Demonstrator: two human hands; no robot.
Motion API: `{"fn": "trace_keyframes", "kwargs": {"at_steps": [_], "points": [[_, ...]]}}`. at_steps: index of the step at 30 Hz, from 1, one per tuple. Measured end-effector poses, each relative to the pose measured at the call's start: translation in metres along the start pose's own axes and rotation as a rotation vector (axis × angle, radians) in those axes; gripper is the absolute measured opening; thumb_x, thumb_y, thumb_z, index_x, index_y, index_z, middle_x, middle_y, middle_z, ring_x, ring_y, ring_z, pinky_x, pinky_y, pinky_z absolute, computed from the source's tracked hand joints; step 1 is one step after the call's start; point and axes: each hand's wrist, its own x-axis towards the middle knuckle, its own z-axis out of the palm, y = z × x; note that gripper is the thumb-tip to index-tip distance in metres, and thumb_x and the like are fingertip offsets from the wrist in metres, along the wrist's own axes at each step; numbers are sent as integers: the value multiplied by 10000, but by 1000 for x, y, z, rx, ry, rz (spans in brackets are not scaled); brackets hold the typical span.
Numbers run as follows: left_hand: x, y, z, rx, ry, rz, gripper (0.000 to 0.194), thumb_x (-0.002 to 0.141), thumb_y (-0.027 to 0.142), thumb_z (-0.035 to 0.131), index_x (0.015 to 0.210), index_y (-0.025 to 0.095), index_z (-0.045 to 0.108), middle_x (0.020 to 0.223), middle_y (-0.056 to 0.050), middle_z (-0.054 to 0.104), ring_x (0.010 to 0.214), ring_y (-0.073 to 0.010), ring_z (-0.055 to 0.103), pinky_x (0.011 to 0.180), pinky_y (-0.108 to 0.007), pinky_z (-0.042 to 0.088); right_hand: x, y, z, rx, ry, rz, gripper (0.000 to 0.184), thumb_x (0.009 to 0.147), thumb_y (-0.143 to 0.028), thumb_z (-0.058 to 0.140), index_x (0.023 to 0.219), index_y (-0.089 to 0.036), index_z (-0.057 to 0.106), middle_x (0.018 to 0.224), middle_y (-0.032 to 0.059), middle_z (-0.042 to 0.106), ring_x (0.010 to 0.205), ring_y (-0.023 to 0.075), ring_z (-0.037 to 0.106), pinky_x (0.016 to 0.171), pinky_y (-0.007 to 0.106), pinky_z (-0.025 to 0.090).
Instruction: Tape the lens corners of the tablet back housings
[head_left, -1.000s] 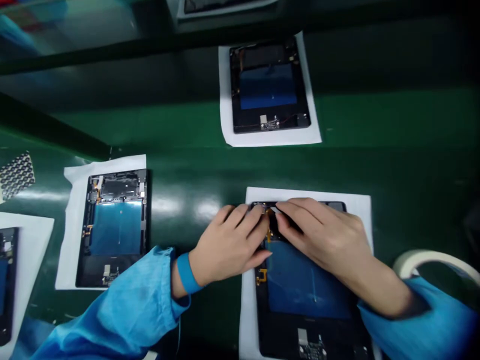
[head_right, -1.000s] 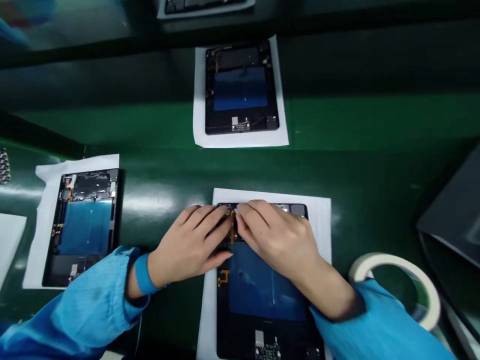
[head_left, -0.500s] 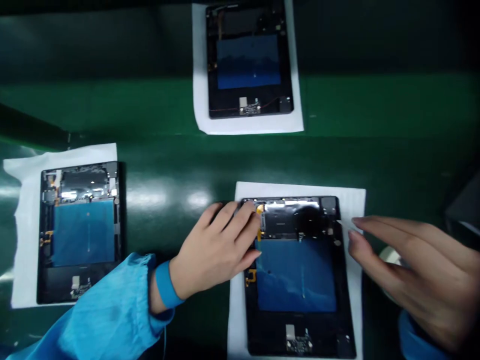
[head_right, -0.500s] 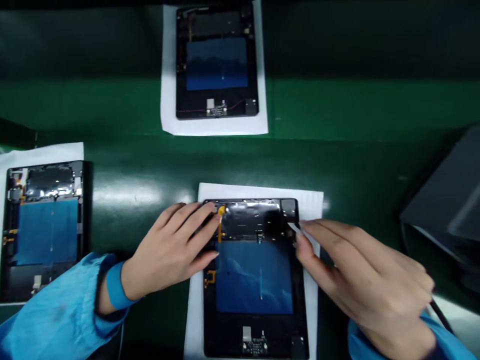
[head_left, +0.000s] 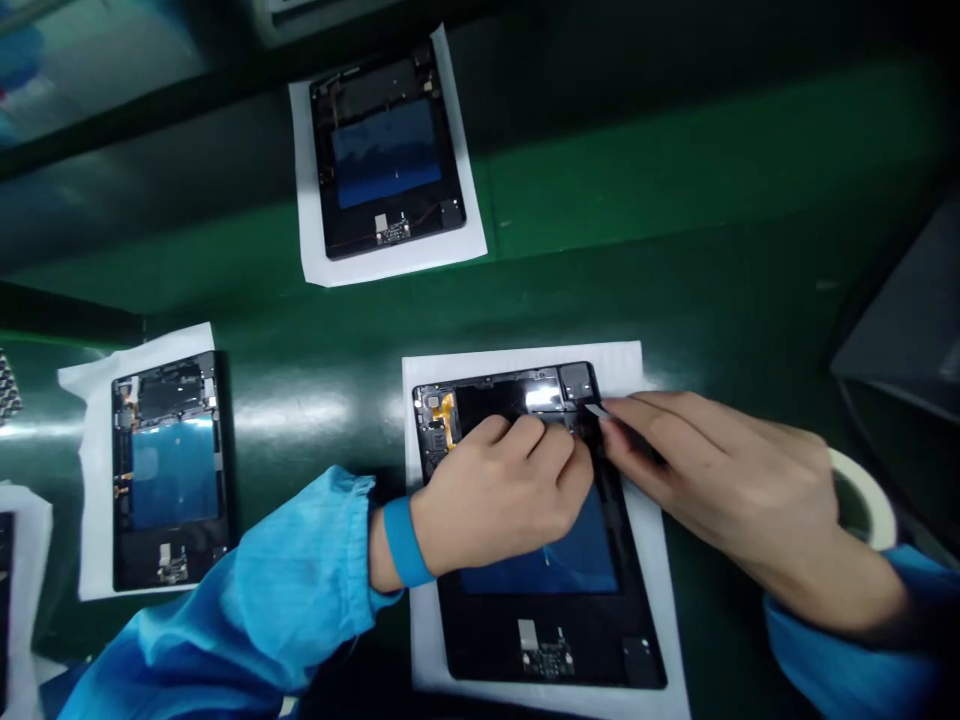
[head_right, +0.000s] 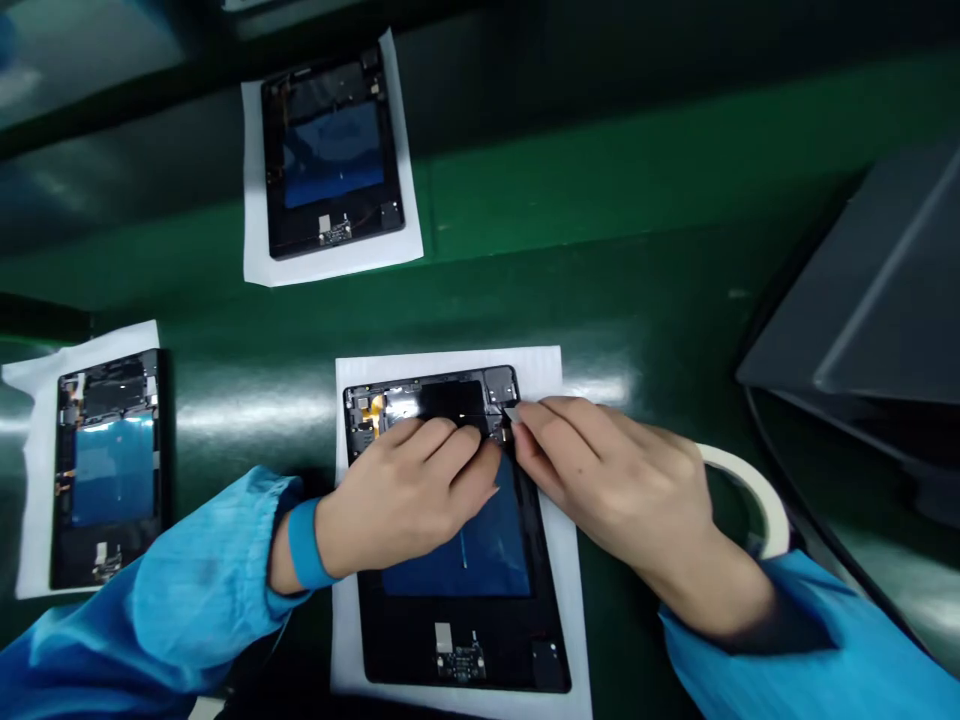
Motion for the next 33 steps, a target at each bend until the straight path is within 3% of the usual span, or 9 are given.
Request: {"fn": "trace_keyframes", "kwargs": {"at_steps": [9,15,23,33], "points": [[-2,-3,2,15,-53,17,279,1046,278,491,1162,86,657,993,-84,655,820,-187,561,642,-320,384,1,-4,1,-67,-20,7,73,922,-186,667,922,-196,739,855,6,754,607,106,618,528,267,390],[-3,-2,5,-1,-67,5,288,1054,280,476,1167,93,663,1015,-97,666,849,-194,583,643,-320,395,3,-4,2,-92,-4,-23,43,881,-173,726,909,-140,729,824,26,749,578,93,585,513,261,374],[-4,-1,6,-25,-23,-10,292,1047,280,495,1171,81,670,975,-84,673,872,-204,618,642,-324,432,2,-4,2,-90,-27,-42,86,880,-177,732,951,-135,712,860,19,758,618,111,595,507,264,375],[-5,0,5,18,-64,-4,331,1055,297,473,1179,63,672,1037,-110,674,877,-205,601,655,-326,422,2,-2,4,7,-54,-49,64,911,-160,690,972,-168,707,936,33,733,739,144,604,565,283,394]]}}
